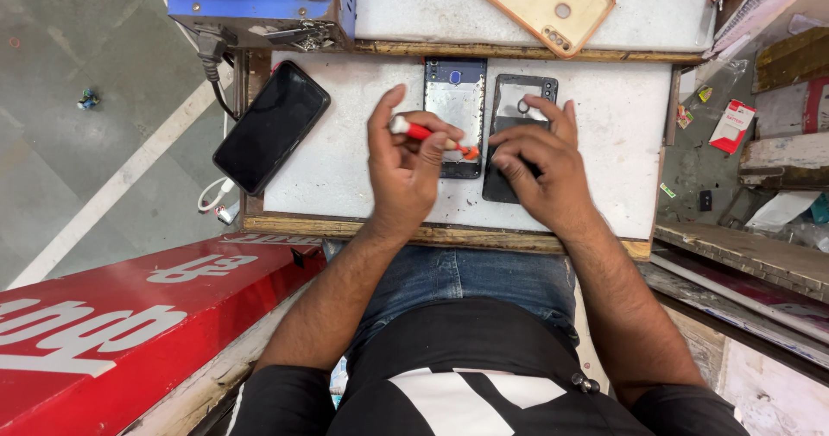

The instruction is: The person picks up a smartphone, peels off its back cover, and sets the cover aside. They then use a screwdriver to unscrew and work on the exposed back panel of the disassembled phone, and finally hold the phone, which is connected to a charging cable, and tap its screen to test it.

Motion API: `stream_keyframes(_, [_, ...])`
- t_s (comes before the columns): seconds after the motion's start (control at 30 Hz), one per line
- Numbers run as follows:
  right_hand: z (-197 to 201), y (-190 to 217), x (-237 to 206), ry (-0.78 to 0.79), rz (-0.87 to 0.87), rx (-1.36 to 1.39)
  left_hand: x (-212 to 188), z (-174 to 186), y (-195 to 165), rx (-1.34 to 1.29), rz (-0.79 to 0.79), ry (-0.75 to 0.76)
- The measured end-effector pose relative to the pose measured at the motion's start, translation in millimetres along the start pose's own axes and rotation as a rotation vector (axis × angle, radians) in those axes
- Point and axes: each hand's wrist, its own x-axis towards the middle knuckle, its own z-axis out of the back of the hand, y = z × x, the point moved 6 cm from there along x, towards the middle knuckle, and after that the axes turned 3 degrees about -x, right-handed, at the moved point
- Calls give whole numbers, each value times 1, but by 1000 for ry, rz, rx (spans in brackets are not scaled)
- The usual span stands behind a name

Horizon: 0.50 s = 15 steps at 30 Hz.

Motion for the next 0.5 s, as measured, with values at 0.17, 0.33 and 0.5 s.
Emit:
stream_keyframes(0.17, [11, -4, 0, -126, -86, 34, -5, -5, -5, 319, -89, 106])
stream_keyframes(0.33, [12, 0, 0, -155, -73, 68, -10, -14, -8, 415, -156, 128])
stream_keyframes(0.5, [11, -1, 1, -145, -82, 59, -8, -15, -8, 428, -169, 146])
